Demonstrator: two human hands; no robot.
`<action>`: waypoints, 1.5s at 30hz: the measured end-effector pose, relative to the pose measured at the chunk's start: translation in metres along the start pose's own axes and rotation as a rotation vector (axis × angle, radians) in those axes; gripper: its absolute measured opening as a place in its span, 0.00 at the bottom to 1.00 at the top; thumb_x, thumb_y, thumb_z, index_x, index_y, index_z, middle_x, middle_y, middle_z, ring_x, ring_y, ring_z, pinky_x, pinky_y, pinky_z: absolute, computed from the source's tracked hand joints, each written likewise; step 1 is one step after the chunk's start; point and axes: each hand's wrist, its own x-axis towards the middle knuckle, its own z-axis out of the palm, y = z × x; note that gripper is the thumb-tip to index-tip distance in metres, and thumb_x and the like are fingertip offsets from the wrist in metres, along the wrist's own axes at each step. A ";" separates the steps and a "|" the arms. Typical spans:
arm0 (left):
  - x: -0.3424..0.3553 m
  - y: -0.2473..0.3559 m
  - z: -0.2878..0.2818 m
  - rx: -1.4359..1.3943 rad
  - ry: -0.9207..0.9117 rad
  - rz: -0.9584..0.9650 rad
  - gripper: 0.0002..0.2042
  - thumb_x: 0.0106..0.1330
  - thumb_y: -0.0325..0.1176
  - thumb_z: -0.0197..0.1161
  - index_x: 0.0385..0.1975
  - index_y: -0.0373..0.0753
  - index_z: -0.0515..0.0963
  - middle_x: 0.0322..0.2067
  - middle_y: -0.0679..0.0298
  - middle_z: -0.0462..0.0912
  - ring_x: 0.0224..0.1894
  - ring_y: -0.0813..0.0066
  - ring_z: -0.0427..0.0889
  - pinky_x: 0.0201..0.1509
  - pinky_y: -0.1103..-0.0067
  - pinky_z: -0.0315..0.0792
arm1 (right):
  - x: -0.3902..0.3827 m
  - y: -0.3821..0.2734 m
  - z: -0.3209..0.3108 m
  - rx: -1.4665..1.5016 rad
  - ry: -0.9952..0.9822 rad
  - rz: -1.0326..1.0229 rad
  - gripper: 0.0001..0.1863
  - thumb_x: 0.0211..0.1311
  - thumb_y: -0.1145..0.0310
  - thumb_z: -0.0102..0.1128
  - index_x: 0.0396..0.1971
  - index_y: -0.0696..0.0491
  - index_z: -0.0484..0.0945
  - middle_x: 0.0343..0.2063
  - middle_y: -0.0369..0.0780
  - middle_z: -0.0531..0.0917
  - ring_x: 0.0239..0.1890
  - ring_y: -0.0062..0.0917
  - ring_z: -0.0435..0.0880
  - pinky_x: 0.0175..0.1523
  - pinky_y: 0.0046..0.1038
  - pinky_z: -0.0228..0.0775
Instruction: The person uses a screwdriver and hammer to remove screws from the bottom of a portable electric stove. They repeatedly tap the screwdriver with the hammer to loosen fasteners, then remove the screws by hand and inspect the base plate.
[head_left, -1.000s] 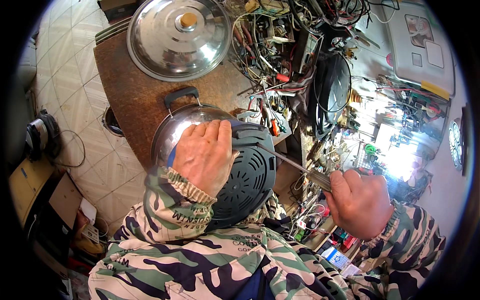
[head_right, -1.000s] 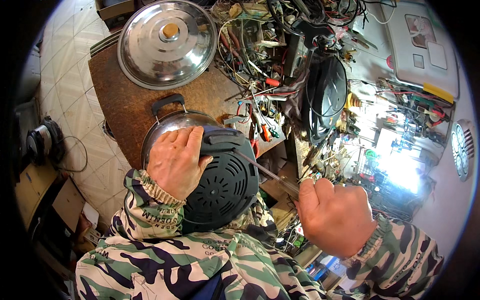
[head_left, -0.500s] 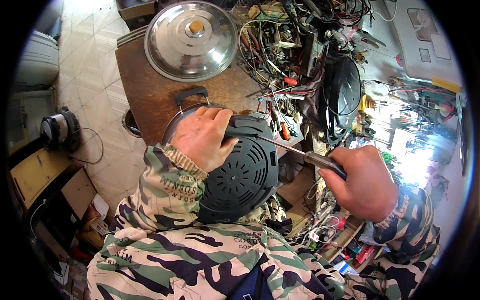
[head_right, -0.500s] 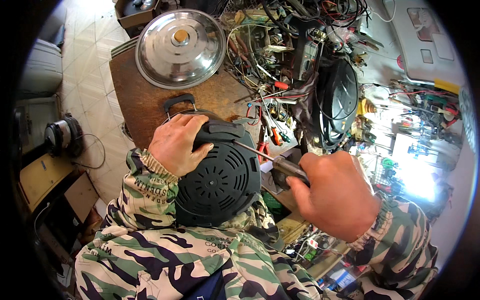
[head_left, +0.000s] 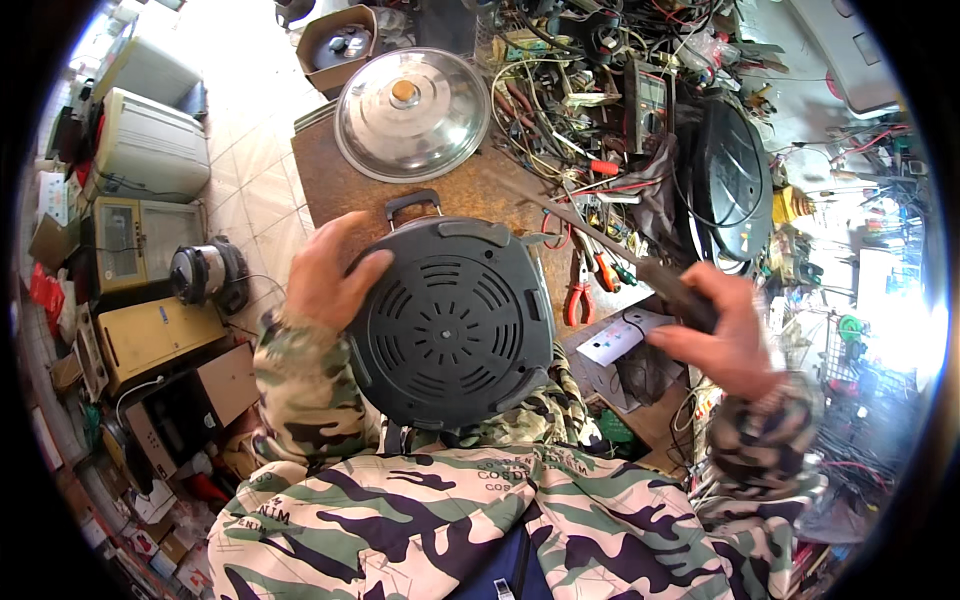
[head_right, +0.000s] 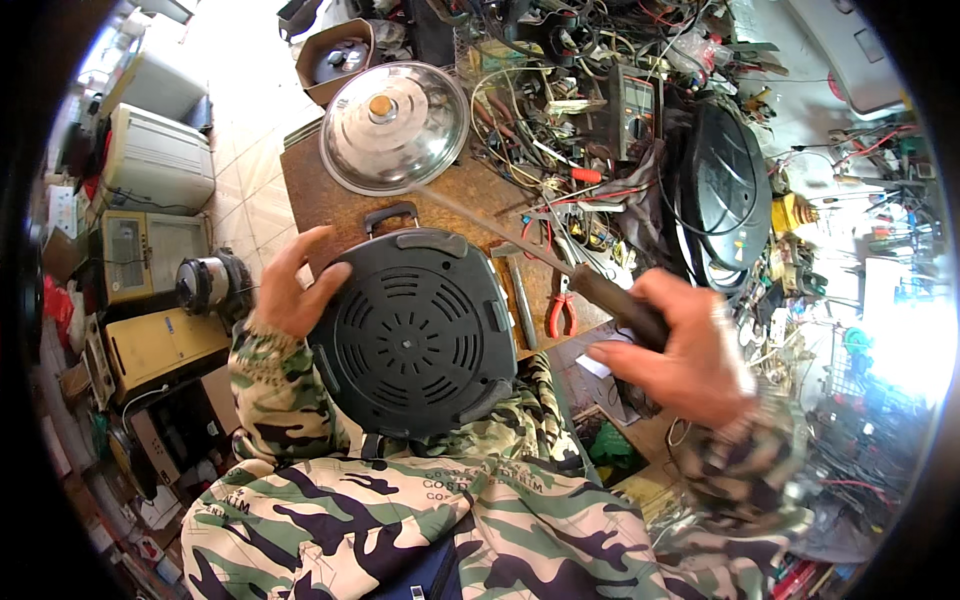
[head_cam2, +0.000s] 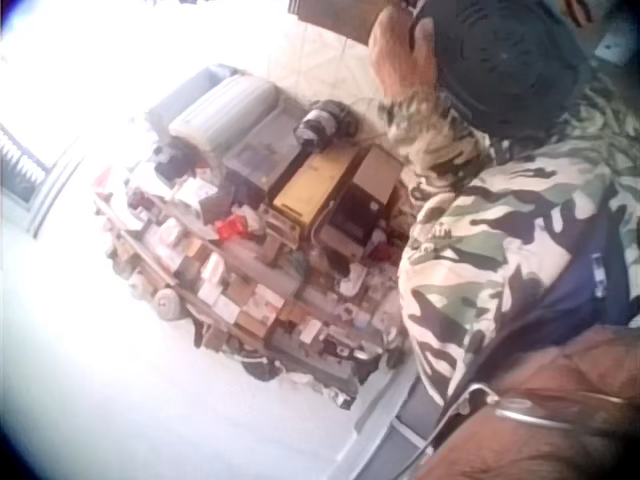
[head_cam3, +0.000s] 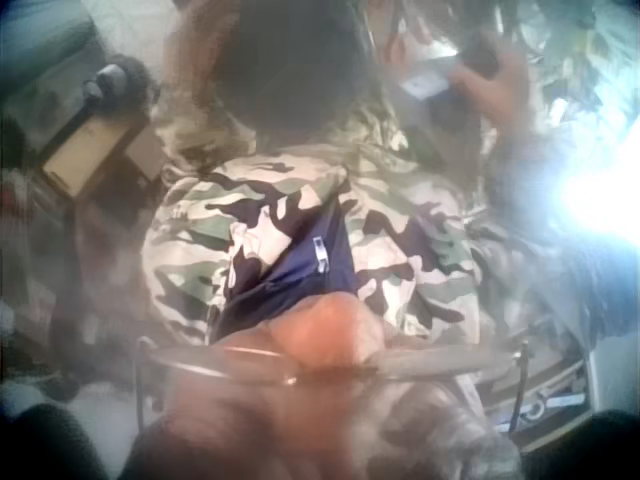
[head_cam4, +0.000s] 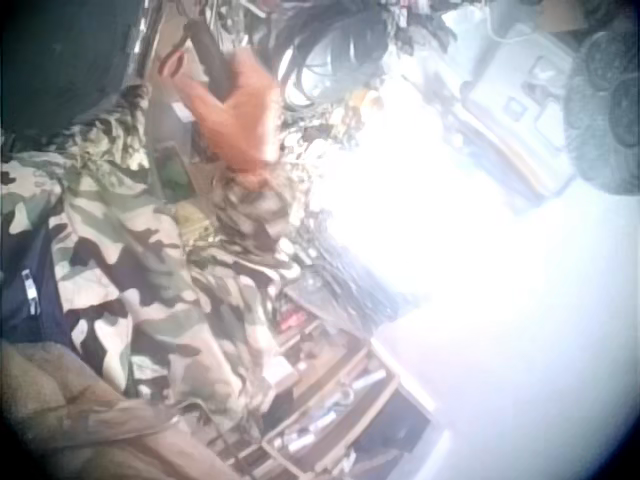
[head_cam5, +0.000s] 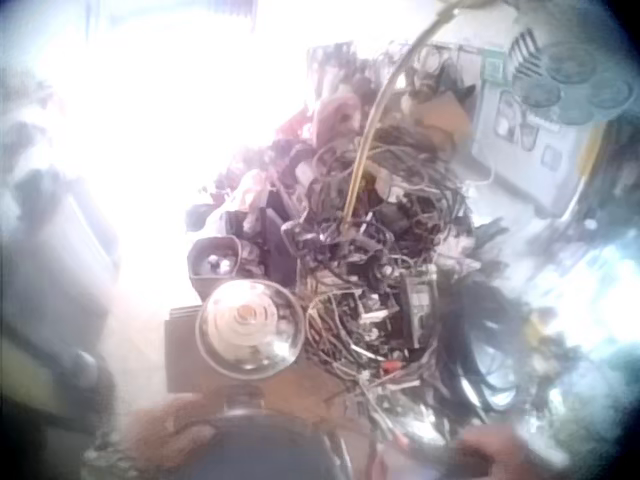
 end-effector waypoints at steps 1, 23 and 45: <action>-0.009 0.004 -0.006 -0.138 0.008 -0.051 0.29 0.69 0.42 0.68 0.65 0.31 0.73 0.62 0.47 0.78 0.65 0.57 0.77 0.69 0.67 0.70 | -0.008 0.030 0.019 0.082 0.032 0.007 0.13 0.56 0.68 0.76 0.29 0.58 0.78 0.21 0.34 0.79 0.23 0.14 0.74 0.27 0.26 0.65; -0.040 -0.002 -0.006 -0.453 -0.257 -0.021 0.28 0.76 0.36 0.58 0.70 0.27 0.65 0.62 0.56 0.77 0.64 0.70 0.73 0.71 0.75 0.63 | -0.059 0.115 0.237 1.209 -0.182 0.157 0.11 0.67 0.66 0.68 0.34 0.57 0.77 0.25 0.29 0.74 0.29 0.14 0.69 0.35 0.23 0.65; -0.023 0.046 0.041 0.256 0.072 0.236 0.23 0.65 0.36 0.69 0.58 0.34 0.79 0.58 0.50 0.82 0.61 0.52 0.81 0.66 0.67 0.72 | -0.079 0.155 0.245 1.067 0.092 0.332 0.09 0.69 0.68 0.67 0.35 0.60 0.80 0.20 0.31 0.79 0.19 0.13 0.75 0.24 0.22 0.68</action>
